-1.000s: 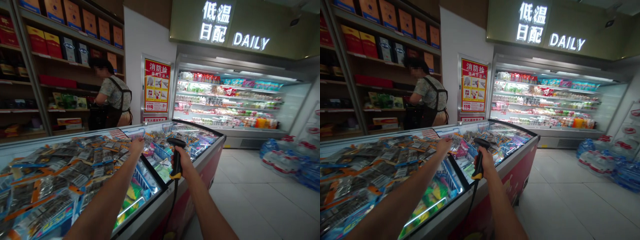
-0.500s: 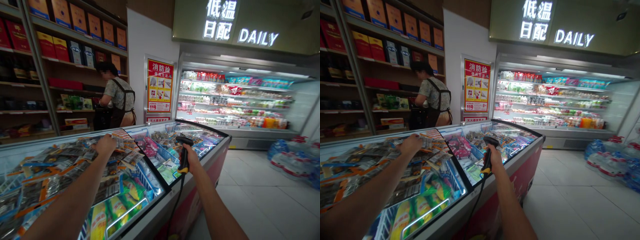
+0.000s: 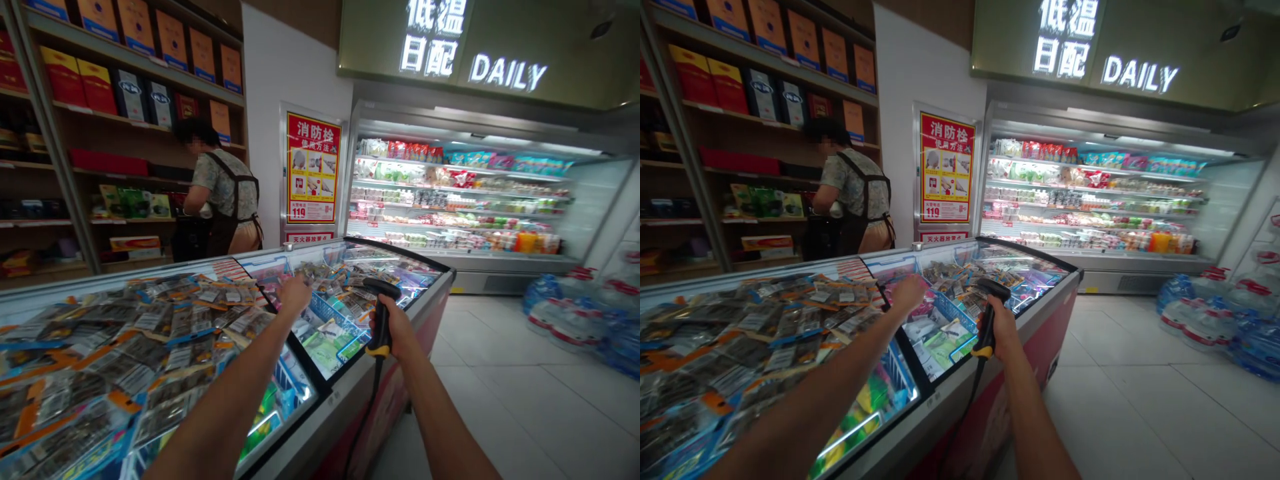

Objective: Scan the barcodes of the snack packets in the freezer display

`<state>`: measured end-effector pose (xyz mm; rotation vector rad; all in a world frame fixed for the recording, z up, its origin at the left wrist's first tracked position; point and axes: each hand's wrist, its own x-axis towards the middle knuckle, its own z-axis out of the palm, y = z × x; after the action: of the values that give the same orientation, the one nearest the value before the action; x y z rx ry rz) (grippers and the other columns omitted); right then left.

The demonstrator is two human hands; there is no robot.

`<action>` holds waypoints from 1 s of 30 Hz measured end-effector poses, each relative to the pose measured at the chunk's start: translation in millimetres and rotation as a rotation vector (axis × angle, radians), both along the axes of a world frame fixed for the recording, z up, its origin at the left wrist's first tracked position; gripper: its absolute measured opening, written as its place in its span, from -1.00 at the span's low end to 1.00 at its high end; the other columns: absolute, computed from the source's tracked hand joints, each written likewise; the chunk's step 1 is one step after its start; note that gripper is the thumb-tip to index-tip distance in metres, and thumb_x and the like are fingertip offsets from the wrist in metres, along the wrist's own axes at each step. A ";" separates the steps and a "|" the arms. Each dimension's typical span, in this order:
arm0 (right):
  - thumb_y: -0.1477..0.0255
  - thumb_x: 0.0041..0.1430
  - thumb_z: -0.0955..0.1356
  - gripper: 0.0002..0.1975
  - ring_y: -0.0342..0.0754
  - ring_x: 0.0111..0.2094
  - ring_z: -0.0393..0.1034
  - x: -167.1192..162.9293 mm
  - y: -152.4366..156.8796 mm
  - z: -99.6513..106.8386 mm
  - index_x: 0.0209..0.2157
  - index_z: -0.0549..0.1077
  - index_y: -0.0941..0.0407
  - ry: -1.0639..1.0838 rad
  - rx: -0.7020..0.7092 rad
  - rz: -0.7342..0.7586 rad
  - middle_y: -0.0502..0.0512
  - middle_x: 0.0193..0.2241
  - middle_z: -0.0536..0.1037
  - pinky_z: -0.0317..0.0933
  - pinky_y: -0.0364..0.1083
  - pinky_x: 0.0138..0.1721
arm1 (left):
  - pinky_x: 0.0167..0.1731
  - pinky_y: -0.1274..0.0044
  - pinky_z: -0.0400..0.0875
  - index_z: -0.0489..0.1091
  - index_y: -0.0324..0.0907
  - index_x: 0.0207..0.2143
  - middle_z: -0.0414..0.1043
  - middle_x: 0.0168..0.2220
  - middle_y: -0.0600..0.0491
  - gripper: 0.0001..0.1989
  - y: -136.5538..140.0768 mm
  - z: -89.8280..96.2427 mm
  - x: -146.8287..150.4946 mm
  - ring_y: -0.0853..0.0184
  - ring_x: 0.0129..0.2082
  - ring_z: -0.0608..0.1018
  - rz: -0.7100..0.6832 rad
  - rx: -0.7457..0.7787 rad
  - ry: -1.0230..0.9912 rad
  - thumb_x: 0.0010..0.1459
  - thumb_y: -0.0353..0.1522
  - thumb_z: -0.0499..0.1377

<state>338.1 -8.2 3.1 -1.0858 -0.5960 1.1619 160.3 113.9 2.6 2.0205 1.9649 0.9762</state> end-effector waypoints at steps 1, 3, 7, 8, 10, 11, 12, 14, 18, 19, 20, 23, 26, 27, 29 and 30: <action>0.28 -0.01 0.28 -0.80 -0.18 -0.79 0.20 3.1 -1.4 -0.7 -0.51 0.30 0.14 -0.003 -0.005 -0.007 -0.06 -0.78 0.34 0.09 -0.21 -0.80 | -0.15 0.37 0.20 0.39 -0.18 -0.19 0.43 -0.15 -0.14 -0.67 1.2 -7.1 20.4 0.11 -0.10 0.40 -0.057 -0.066 -0.070 -0.05 -0.29 0.12; 0.29 0.01 0.27 -0.80 -0.19 -0.79 0.19 8.3 -4.3 -2.2 -0.50 0.31 0.15 -0.007 -0.018 -0.018 -0.06 -0.78 0.35 0.09 -0.21 -0.79 | -0.16 0.33 0.20 0.38 -0.19 -0.19 0.42 -0.13 -0.18 -0.63 1.1 -22.1 56.8 0.07 -0.10 0.41 -0.123 -0.161 -0.136 -0.07 -0.23 0.14; 0.30 0.02 0.26 -0.80 -0.20 -0.80 0.18 16.0 -7.9 -6.9 -0.49 0.31 0.15 -0.028 -0.044 -0.052 -0.07 -0.78 0.34 0.09 -0.22 -0.80 | -0.04 0.18 0.04 0.34 -0.24 -0.14 0.38 -0.09 -0.26 -0.43 -5.8 -47.9 108.9 -0.06 0.00 0.29 -0.074 -0.141 -0.156 -0.19 -0.10 0.21; 0.29 0.02 0.26 -0.80 -0.20 -0.79 0.18 17.6 -8.3 -8.5 -0.48 0.31 0.15 -0.027 -0.045 -0.055 -0.07 -0.77 0.34 0.09 -0.22 -0.80 | -0.02 0.16 -0.01 0.31 -0.26 -0.09 0.36 -0.07 -0.28 -0.36 -7.7 -52.4 117.1 -0.07 0.03 0.26 -0.054 -0.108 -0.153 -0.22 -0.09 0.23; 0.29 0.01 0.27 -0.80 -0.20 -0.78 0.19 20.2 -8.3 -11.7 -0.45 0.32 0.15 -0.018 -0.044 -0.054 -0.08 -0.77 0.34 0.10 -0.22 -0.79 | 0.01 0.13 -0.09 0.22 -0.29 0.00 0.31 -0.03 -0.31 -0.25 -10.2 -58.3 127.4 -0.08 0.05 0.23 -0.034 -0.056 -0.141 -0.24 -0.11 0.25; 0.28 0.00 0.27 -0.79 -0.20 -0.78 0.20 21.2 -8.0 -13.1 -0.45 0.32 0.15 -0.015 -0.046 -0.052 -0.08 -0.76 0.34 0.11 -0.22 -0.79 | 0.02 0.13 -0.10 0.18 -0.29 0.04 0.29 -0.01 -0.31 -0.22 -10.6 -59.7 129.4 -0.07 0.06 0.22 -0.036 -0.047 -0.135 -0.25 -0.13 0.26; 0.27 0.00 0.27 -0.79 -0.20 -0.78 0.20 21.7 -7.7 -14.2 -0.44 0.32 0.15 -0.017 -0.048 -0.051 -0.08 -0.76 0.35 0.11 -0.22 -0.79 | 0.02 0.15 -0.08 0.14 -0.28 0.06 0.27 0.01 -0.30 -0.19 -10.4 -60.3 129.4 -0.06 0.06 0.22 -0.050 -0.048 -0.132 -0.25 -0.16 0.27; 0.27 -0.01 0.28 -0.79 -0.19 -0.78 0.21 21.2 -6.8 -15.7 -0.45 0.32 0.15 -0.024 -0.052 -0.050 -0.08 -0.76 0.35 0.11 -0.21 -0.79 | -0.01 0.23 0.04 0.05 -0.26 0.12 0.27 0.01 -0.28 -0.16 -8.5 -59.4 123.5 0.00 0.03 0.28 -0.104 -0.068 -0.151 -0.23 -0.25 0.28; 0.27 -0.02 0.28 -0.79 -0.19 -0.78 0.20 11.5 -3.8 -15.3 -0.47 0.30 0.14 -0.013 -0.043 -0.008 -0.08 -0.76 0.34 0.11 -0.21 -0.79 | -0.19 0.46 0.25 -0.03 -0.25 0.15 0.39 -0.09 -0.19 -0.19 -2.0 -55.2 95.5 0.16 -0.12 0.44 -0.173 -0.126 -0.352 -0.19 -0.48 0.21; 0.27 -0.01 0.27 -0.79 -0.19 -0.78 0.20 7.4 -2.8 -14.5 -0.47 0.30 0.14 -0.010 -0.037 0.010 -0.08 -0.77 0.34 0.11 -0.21 -0.79 | -0.23 0.49 0.27 0.00 -0.25 0.13 0.41 -0.12 -0.16 -0.22 -0.4 -54.9 86.8 0.20 -0.15 0.46 -0.173 -0.142 -0.431 -0.19 -0.53 0.19; 0.26 -0.01 0.27 -0.79 -0.19 -0.78 0.20 2.8 -1.8 -13.3 -0.47 0.30 0.14 -0.008 -0.032 0.029 -0.08 -0.77 0.34 0.11 -0.21 -0.79 | -0.25 0.52 0.28 0.06 -0.26 0.10 0.43 -0.14 -0.14 -0.27 1.0 -55.3 78.2 0.23 -0.18 0.48 -0.177 -0.153 -0.514 -0.20 -0.56 0.17; 0.24 -0.02 0.27 -0.77 -0.19 -0.78 0.20 -11.8 0.2 -8.0 -0.47 0.30 0.14 0.006 -0.022 0.088 -0.07 -0.76 0.34 0.09 -0.21 -0.80 | -0.30 0.57 0.31 0.29 -0.27 -0.08 0.46 -0.18 -0.09 -0.50 4.2 -59.8 54.9 0.29 -0.24 0.50 -0.208 -0.167 -0.719 -0.18 -0.60 0.12; 0.22 -0.03 0.27 -0.75 -0.19 -0.78 0.20 -24.5 -1.2 -0.7 -0.48 0.30 0.14 0.051 -0.017 0.145 -0.07 -0.75 0.34 0.08 -0.21 -0.78 | -0.37 0.56 0.34 0.37 -0.23 -0.24 0.50 -0.29 -0.01 -0.66 6.2 -65.2 39.5 0.30 -0.32 0.52 -0.193 -0.177 -0.858 -0.14 -0.58 0.10; 0.22 -0.03 0.27 -0.75 -0.20 -0.78 0.20 -28.1 -2.4 1.6 -0.48 0.30 0.14 0.067 -0.016 0.161 -0.08 -0.75 0.34 0.08 -0.22 -0.78 | -0.40 0.56 0.35 0.37 -0.22 -0.26 0.50 -0.33 0.01 -0.68 6.6 -66.4 36.5 0.31 -0.34 0.52 -0.183 -0.182 -0.904 -0.14 -0.58 0.09; 0.22 -0.02 0.26 -0.76 -0.20 -0.78 0.19 -34.2 -5.1 5.4 -0.47 0.29 0.14 0.093 -0.020 0.189 -0.08 -0.76 0.34 0.09 -0.22 -0.76 | -0.44 0.57 0.35 0.37 -0.23 -0.29 0.50 -0.37 0.02 -0.70 7.3 -67.4 33.1 0.33 -0.38 0.52 -0.172 -0.193 -0.987 -0.15 -0.59 0.08; 0.23 -0.01 0.25 -0.76 -0.21 -0.78 0.19 -36.9 -6.2 6.5 -0.46 0.29 0.14 0.100 -0.022 0.205 -0.08 -0.76 0.33 0.08 -0.22 -0.76 | -0.45 0.58 0.35 0.36 -0.24 -0.30 0.50 -0.37 0.01 -0.70 7.4 -67.4 32.3 0.34 -0.39 0.52 -0.177 -0.201 -1.018 -0.15 -0.59 0.07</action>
<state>301.3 -14.4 9.6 -0.9953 -0.6281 1.3945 192.6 121.3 -64.8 1.1547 1.2279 1.3183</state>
